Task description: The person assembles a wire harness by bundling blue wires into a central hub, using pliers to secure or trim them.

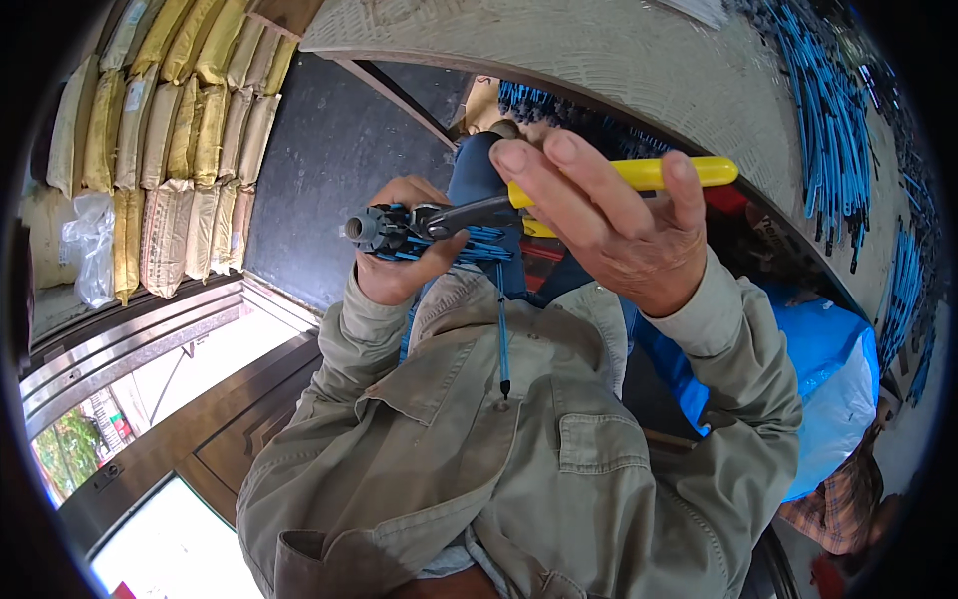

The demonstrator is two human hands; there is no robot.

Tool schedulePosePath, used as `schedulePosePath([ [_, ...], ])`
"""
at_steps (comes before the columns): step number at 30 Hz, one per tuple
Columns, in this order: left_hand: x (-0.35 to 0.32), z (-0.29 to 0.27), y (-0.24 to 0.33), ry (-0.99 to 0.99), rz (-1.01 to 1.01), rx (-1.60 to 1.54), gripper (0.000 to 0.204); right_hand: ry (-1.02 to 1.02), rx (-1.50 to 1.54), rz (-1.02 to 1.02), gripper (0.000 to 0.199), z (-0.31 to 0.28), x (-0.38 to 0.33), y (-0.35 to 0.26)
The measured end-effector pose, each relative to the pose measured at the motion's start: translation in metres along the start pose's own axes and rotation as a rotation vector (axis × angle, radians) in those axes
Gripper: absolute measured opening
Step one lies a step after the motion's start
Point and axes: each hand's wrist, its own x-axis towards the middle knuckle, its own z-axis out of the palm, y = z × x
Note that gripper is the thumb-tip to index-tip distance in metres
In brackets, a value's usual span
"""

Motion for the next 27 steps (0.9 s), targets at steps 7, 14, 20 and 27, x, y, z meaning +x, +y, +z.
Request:
schedulePosePath([
  [7,0.002,-0.001,0.000,0.049,-0.003,-0.009,0.022,0.093,-0.117,0.014,0.024,0.010,-0.003,-0.006],
  [14,0.006,-0.002,0.000,0.002,0.012,0.002,0.020,0.097,-0.125,0.031,0.026,0.012,-0.001,-0.006],
  [20,0.005,-0.005,0.002,-0.068,-0.045,0.065,0.025,0.050,-0.144,0.093,0.031,0.017,-0.005,-0.012],
  [27,0.002,0.000,0.003,0.059,-0.015,-0.045,0.023,-0.072,-0.014,0.121,0.030,0.006,-0.006,-0.020],
])
